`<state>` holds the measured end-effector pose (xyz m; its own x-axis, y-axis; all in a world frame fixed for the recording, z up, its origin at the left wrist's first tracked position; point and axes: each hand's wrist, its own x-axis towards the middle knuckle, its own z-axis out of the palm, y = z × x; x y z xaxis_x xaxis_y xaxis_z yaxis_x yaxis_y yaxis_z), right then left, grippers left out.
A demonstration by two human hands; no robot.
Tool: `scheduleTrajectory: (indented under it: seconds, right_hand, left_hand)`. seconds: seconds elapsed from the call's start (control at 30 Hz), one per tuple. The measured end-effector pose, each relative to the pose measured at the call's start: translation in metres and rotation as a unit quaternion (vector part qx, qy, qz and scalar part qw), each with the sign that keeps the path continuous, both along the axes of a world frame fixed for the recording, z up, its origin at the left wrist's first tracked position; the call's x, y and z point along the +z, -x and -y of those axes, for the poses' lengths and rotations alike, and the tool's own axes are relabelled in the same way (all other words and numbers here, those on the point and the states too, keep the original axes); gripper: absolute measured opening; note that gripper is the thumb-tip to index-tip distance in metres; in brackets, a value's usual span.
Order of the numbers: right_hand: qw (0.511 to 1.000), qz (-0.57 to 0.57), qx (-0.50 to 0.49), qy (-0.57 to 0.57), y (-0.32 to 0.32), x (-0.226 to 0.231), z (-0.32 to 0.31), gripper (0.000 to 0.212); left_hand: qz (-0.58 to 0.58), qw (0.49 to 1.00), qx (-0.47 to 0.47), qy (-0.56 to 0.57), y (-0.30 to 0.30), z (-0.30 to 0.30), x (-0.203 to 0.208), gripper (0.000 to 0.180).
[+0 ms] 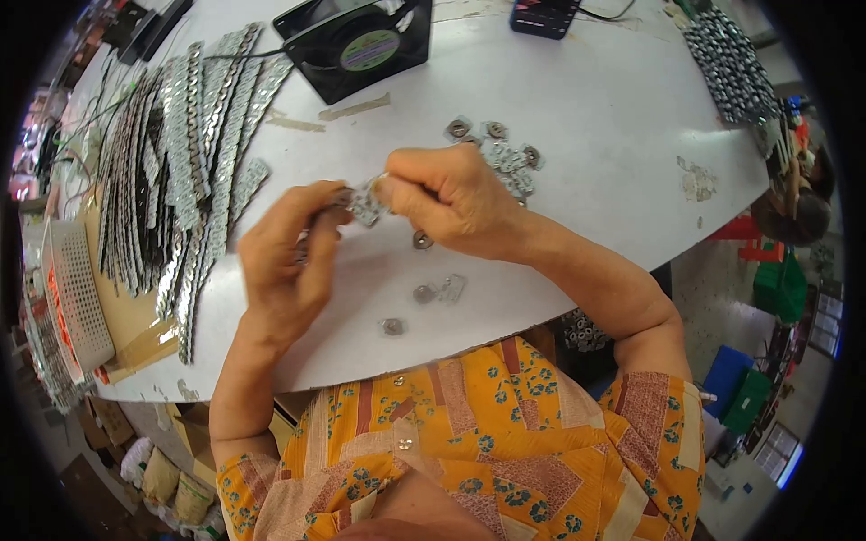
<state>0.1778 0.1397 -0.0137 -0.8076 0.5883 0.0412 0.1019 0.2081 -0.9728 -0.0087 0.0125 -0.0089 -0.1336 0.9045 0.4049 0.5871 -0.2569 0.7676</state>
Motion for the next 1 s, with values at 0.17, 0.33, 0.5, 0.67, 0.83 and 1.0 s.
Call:
scheduleTrajectory:
  seconds: [0.17,0.33,0.5,0.67,0.83,1.0]
  right_hand:
    - [0.976,-0.040,0.054,-0.207,0.000,-0.009,-0.005,0.025]
    - [0.987,-0.021,0.049,-0.152,-0.006,-0.005,-0.014,0.023]
    - [0.978,-0.063,0.124,-0.157,-0.003,-0.005,-0.008,0.023]
    - [0.986,-0.022,0.149,-0.077,-0.007,-0.001,-0.008,0.026]
    - [0.977,-0.033,0.144,-0.156,-0.008,0.001,0.004,0.029]
    - [0.854,-0.028,0.159,0.495,-0.009,0.014,0.000,0.034]
  left_hand:
    - [-0.018,0.999,-0.035,0.003,0.000,0.001,0.007,0.028]
    - [0.011,0.998,-0.039,0.055,-0.002,0.003,0.005,0.023]
    - [0.073,0.987,-0.065,0.128,-0.001,0.007,0.007,0.009]
    - [0.153,0.972,-0.048,0.171,-0.004,0.007,0.008,0.003]
    - [0.350,0.895,-0.099,0.259,0.000,0.011,0.016,0.013]
    - [0.447,0.847,-0.078,0.278,0.000,0.010,0.025,0.013]
